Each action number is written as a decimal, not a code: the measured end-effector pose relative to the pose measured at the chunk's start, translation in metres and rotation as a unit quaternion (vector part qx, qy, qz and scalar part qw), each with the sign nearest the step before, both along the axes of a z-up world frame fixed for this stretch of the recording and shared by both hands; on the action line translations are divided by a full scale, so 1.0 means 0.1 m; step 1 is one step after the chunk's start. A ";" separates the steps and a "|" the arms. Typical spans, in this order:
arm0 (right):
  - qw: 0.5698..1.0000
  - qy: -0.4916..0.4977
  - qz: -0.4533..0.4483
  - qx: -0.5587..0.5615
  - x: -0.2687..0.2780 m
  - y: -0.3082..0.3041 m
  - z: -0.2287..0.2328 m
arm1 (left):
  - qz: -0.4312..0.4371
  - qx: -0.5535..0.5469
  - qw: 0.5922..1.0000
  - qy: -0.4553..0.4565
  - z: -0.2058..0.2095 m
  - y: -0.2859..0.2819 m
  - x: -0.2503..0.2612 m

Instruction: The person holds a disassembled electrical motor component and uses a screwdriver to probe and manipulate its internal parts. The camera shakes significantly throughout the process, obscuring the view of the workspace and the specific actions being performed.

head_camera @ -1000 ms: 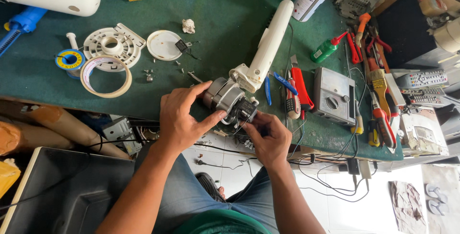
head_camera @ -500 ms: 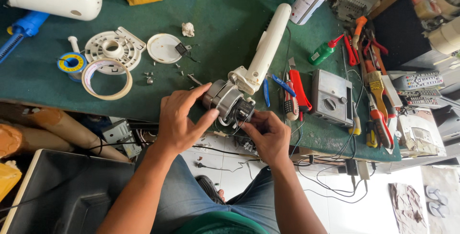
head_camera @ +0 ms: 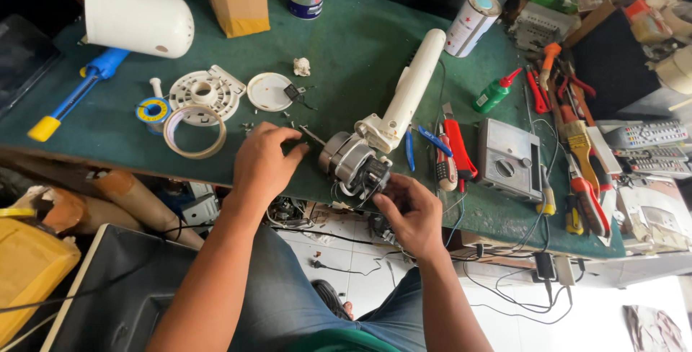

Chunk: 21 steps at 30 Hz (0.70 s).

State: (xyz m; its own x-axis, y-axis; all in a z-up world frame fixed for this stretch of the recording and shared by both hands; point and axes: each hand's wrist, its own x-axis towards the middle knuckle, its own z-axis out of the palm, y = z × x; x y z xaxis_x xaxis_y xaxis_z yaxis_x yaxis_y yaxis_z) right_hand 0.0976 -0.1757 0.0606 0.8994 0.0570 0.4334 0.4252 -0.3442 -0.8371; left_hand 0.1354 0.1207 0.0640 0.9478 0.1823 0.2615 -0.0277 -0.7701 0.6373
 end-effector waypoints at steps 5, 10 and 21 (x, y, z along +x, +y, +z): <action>0.999 -0.022 -0.001 -0.037 0.00 0.01 0.07 | 0.047 0.088 0.994 0.053 0.00 -0.16 0.00; 0.998 -0.065 0.015 -0.015 -0.04 -0.04 0.22 | 0.048 0.188 0.975 -0.109 -0.17 -0.11 -0.05; 0.929 -0.152 -0.311 -0.132 0.02 -1.38 0.51 | 0.089 -0.027 0.987 -0.128 -0.69 0.08 -0.05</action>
